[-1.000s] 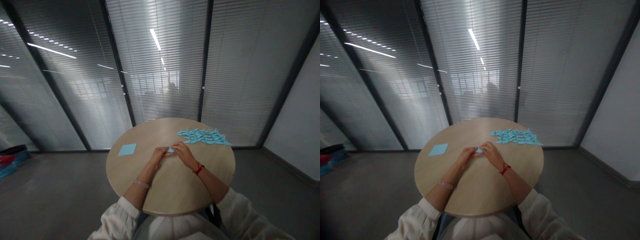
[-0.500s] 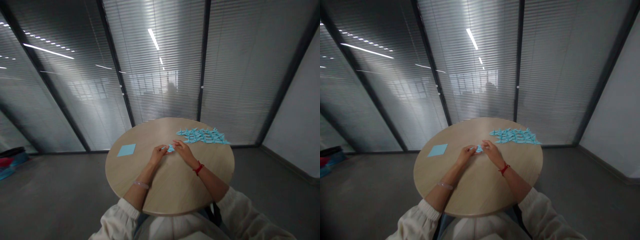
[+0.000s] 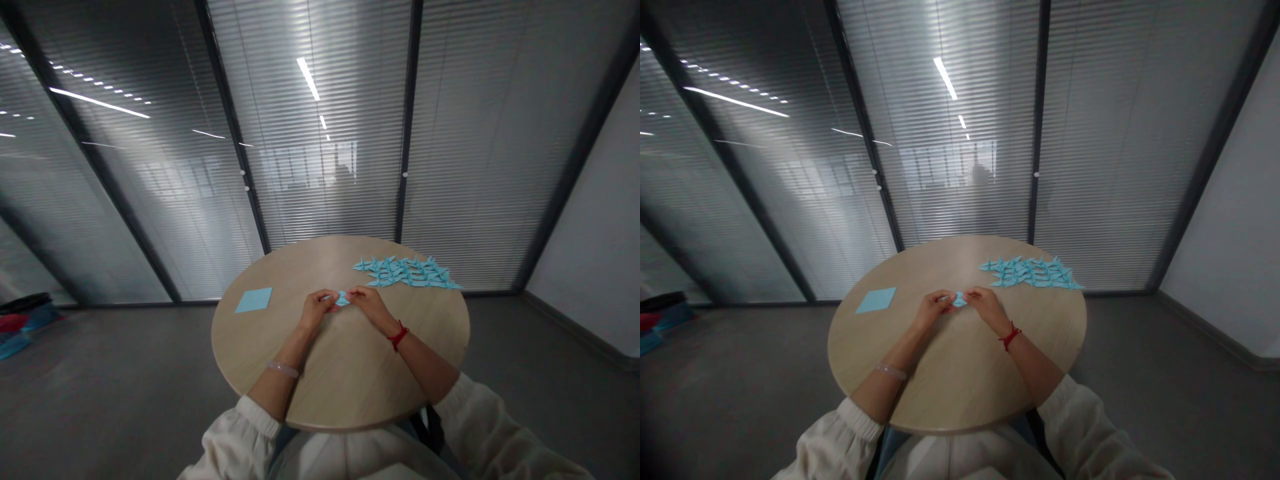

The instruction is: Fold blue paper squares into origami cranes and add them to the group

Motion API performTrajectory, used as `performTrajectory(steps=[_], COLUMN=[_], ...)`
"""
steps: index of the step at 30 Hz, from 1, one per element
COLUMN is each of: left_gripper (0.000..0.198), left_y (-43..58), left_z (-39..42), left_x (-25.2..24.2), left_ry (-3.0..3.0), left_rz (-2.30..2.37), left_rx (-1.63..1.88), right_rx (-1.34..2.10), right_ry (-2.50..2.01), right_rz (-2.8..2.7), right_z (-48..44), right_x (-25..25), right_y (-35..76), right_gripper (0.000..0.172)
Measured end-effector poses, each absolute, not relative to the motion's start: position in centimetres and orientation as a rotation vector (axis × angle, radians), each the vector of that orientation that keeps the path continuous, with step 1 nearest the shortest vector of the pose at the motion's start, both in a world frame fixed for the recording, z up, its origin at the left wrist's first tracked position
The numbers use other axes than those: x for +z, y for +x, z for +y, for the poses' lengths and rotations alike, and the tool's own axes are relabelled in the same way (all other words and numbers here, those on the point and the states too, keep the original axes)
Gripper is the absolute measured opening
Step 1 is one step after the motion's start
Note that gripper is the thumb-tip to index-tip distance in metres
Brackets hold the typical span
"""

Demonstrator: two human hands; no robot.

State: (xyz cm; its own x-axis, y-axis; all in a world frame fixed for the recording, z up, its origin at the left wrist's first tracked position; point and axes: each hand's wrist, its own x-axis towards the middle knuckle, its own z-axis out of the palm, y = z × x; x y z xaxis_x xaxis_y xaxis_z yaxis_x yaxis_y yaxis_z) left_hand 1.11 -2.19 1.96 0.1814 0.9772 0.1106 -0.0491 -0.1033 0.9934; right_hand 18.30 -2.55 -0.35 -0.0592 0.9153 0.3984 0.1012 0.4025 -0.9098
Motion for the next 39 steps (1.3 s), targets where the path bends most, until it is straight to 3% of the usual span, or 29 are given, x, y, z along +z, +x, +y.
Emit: performTrajectory(steps=[6, 31, 39], left_gripper=[0.049, 0.039, 0.04], left_y=[1.2, 1.4, 1.5], left_z=[-2.5, -1.9, -1.8], left_x=[2.0, 1.5, 1.1], left_ry=[1.323, 1.504, 1.623], left_rz=[0.973, 1.027, 1.032], left_rx=[1.184, 1.189, 1.165], right_rx=[0.851, 0.762, 0.741], right_ry=[-0.963, -0.966, -1.022], right_rz=[-1.46, -1.577, -1.58], right_z=[-2.4, -2.5, -2.6], right_x=[-0.3, -0.5, -0.8], right_y=[18.2, 18.2, 18.1], right_gripper=[0.041, 0.025, 0.026])
